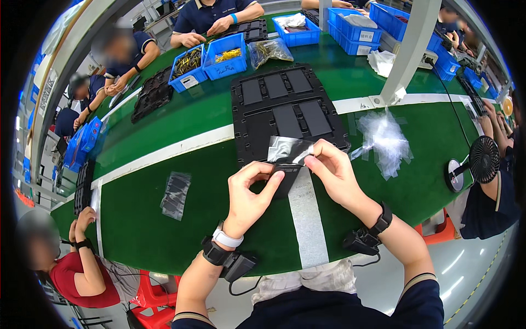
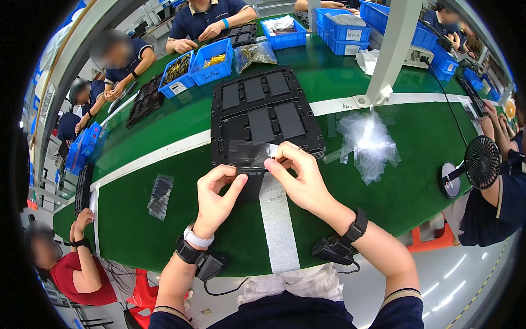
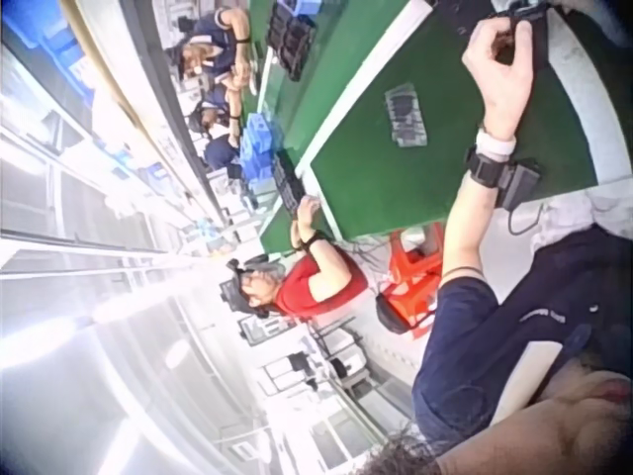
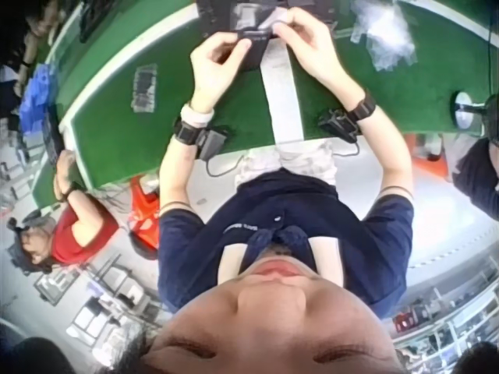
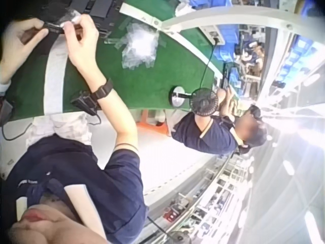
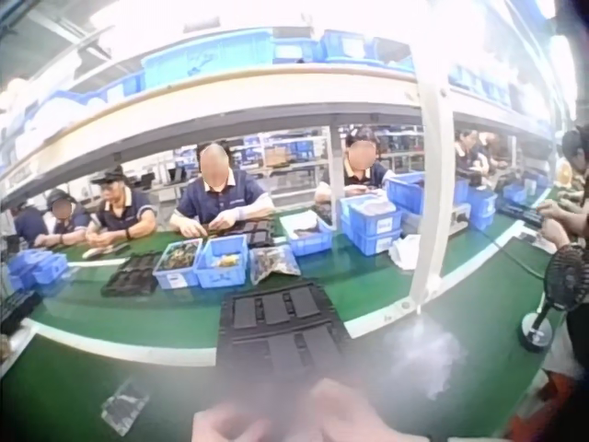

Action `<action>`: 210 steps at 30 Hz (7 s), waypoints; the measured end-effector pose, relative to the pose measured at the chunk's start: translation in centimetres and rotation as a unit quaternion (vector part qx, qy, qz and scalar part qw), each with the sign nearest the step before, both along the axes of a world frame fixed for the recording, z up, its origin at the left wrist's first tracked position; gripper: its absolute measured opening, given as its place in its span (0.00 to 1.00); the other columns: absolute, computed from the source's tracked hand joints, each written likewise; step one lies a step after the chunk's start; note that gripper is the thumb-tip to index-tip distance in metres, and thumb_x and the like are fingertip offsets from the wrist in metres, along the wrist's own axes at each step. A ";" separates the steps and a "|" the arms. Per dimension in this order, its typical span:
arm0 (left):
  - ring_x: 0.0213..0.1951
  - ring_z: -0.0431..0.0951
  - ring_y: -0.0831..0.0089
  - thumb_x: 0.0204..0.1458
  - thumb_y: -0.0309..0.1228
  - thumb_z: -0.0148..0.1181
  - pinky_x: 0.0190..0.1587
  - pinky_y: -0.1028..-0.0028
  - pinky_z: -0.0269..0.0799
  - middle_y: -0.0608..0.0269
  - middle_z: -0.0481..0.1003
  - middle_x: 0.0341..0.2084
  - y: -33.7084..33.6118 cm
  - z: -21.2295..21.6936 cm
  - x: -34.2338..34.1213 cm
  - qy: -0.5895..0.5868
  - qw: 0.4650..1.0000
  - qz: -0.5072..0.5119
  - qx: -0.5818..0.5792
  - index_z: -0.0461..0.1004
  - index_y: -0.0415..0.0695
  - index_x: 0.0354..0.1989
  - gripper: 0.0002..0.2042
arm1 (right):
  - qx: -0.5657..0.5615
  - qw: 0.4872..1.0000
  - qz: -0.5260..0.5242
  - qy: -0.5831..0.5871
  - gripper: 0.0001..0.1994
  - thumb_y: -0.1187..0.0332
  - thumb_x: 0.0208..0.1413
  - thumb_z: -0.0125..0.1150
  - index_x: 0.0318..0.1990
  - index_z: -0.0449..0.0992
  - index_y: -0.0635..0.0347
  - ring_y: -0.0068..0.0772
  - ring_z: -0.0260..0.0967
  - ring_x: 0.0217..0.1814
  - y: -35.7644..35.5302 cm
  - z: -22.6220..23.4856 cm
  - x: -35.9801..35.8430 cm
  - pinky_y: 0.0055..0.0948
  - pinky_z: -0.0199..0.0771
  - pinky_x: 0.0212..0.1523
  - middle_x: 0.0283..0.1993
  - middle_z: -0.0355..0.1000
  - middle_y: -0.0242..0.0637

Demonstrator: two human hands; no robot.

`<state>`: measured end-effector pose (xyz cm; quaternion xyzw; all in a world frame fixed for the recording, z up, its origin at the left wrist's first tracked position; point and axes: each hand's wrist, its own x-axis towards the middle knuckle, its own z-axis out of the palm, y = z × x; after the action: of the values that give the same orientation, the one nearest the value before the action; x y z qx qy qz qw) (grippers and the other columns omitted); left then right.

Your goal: Assembling small electronic components by peeling and applying film labels and placing them in trays.

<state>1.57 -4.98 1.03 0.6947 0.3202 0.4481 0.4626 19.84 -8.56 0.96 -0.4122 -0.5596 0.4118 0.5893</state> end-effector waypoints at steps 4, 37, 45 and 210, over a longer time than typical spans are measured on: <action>0.30 0.75 0.80 0.47 0.24 0.60 0.36 0.80 0.71 0.64 0.75 0.26 0.0 -0.3 0.2 0.025 0.999 0.043 -0.004 0.73 0.35 0.31 0.06 | -0.045 0.989 -0.046 0.135 0.11 0.66 0.58 0.49 0.26 0.67 0.61 0.14 0.61 0.27 0.1 0.5 0.4 0.17 0.61 0.27 0.25 0.64 0.28; 0.18 0.70 0.82 0.59 0.38 0.42 0.22 0.82 0.67 0.60 0.74 0.24 0.0 0.6 -0.2 -0.008 0.976 -0.163 -0.145 0.66 0.37 0.41 0.15 | 0.118 0.977 -0.011 -0.177 0.20 0.77 0.49 0.56 0.53 0.68 0.60 0.27 0.71 0.34 -0.5 1.6 0.0 0.24 0.71 0.36 0.42 0.73 0.43; 0.19 0.71 0.80 0.59 0.36 0.44 0.25 0.81 0.69 0.61 0.74 0.24 0.1 0.1 0.5 -0.019 0.989 -0.124 -0.080 0.67 0.35 0.42 0.14 | -0.060 0.977 0.093 0.181 0.12 0.73 0.55 0.53 0.46 0.71 0.66 0.19 0.68 0.30 -0.1 0.6 0.3 0.20 0.69 0.37 0.34 0.72 0.33; 0.28 0.76 0.77 0.45 0.18 0.59 0.34 0.79 0.73 0.59 0.74 0.27 -0.3 -0.2 -0.6 0.030 0.994 -0.105 -0.003 0.60 0.38 0.38 0.15 | 0.050 0.986 0.143 -0.075 0.22 0.74 0.45 0.63 0.51 0.67 0.59 0.22 0.71 0.36 0.7 -0.6 0.3 0.27 0.69 0.44 0.31 0.73 0.33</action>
<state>0.93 -5.24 0.85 0.7362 0.2605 0.3750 0.4995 20.19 -7.90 0.38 -0.3278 -0.6753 0.4309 0.5008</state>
